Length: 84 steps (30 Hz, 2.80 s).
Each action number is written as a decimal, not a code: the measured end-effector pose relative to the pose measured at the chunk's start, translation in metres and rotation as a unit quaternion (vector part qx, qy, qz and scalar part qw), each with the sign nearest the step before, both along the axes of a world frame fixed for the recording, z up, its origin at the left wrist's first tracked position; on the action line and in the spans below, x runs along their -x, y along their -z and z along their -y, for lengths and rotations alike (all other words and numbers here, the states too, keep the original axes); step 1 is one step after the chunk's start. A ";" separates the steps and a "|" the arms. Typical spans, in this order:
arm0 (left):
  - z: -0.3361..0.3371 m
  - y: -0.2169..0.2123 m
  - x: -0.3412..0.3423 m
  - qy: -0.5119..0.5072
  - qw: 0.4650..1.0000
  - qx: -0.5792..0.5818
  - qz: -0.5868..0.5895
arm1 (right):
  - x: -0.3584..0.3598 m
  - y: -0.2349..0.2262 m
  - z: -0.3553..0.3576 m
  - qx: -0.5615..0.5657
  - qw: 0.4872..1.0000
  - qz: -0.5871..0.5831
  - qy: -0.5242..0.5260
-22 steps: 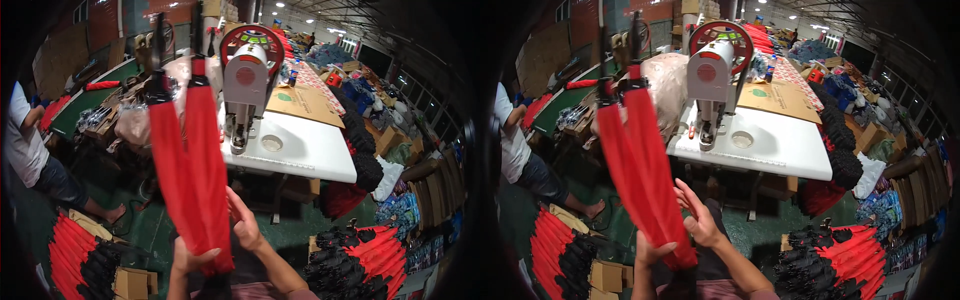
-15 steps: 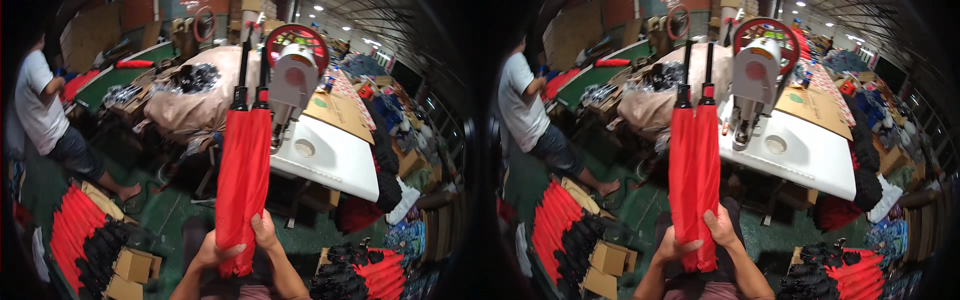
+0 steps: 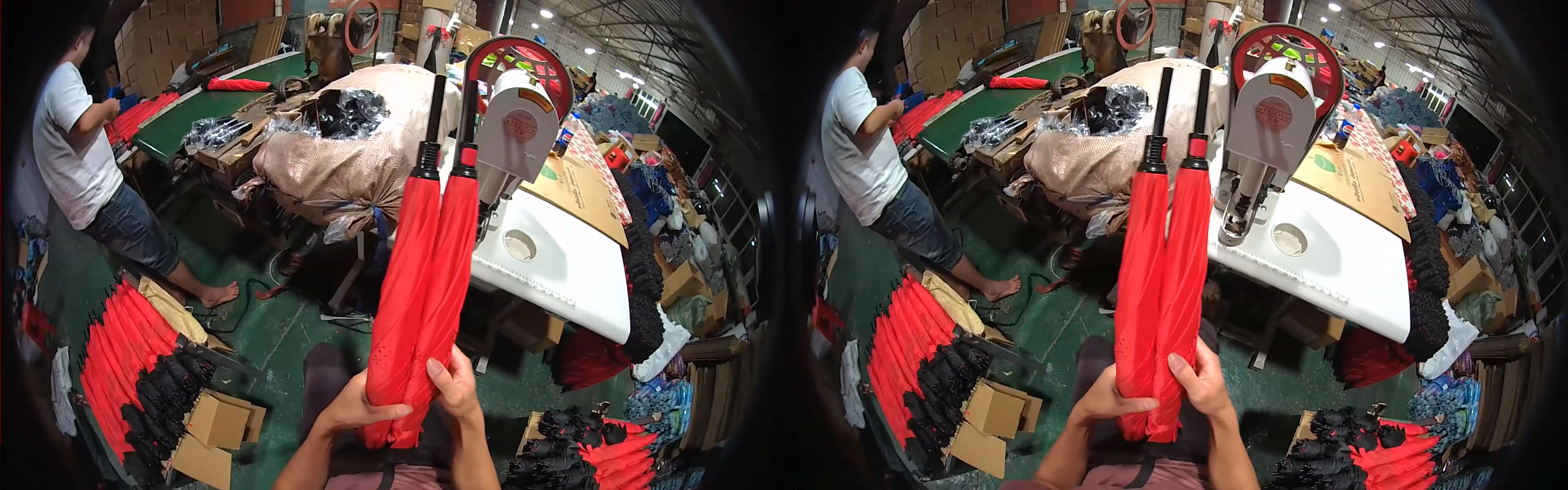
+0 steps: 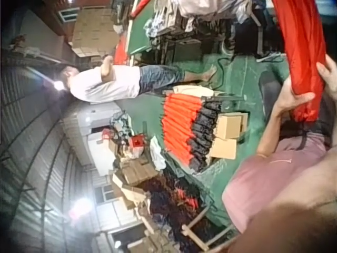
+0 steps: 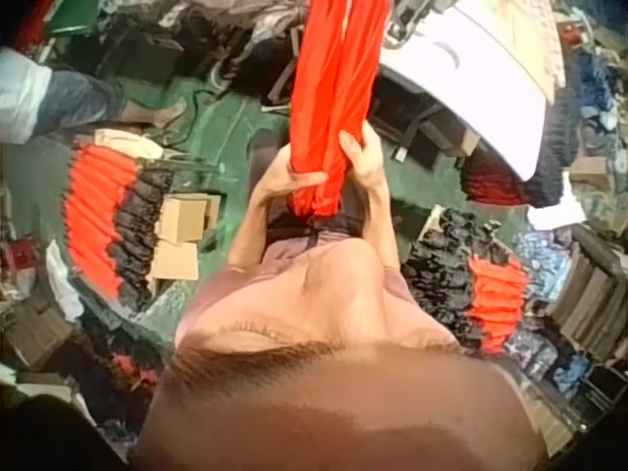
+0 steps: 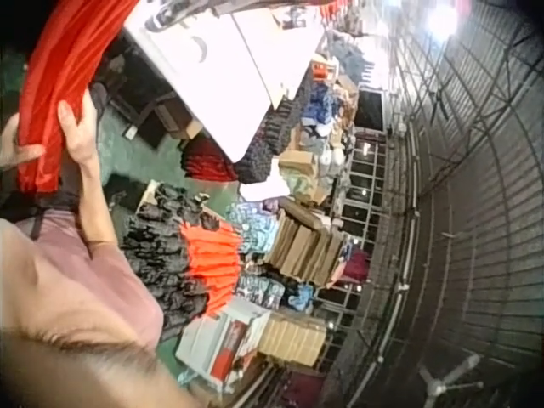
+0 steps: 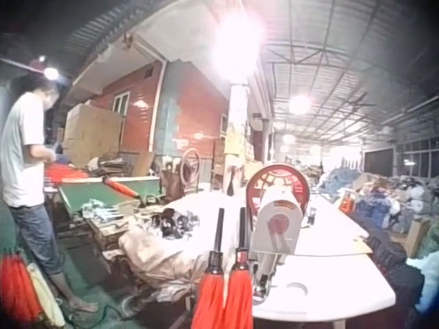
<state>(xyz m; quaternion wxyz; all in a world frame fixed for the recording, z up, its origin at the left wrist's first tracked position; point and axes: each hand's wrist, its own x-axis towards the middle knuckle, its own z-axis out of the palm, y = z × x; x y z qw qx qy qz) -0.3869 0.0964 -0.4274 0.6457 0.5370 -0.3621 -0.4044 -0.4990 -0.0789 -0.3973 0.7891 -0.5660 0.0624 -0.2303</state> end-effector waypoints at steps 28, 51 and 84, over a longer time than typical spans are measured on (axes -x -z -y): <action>0.021 -0.003 0.024 -0.053 0.997 0.049 0.010 | -0.013 -0.001 -0.009 0.046 0.995 -0.021 0.088; 0.019 0.028 0.012 0.055 0.995 0.007 0.081 | -0.019 0.001 0.012 -0.070 0.989 0.025 -0.129; -0.033 0.056 -0.025 -0.113 0.993 -0.021 -0.040 | -0.105 0.004 -0.032 0.097 0.986 -0.078 -0.108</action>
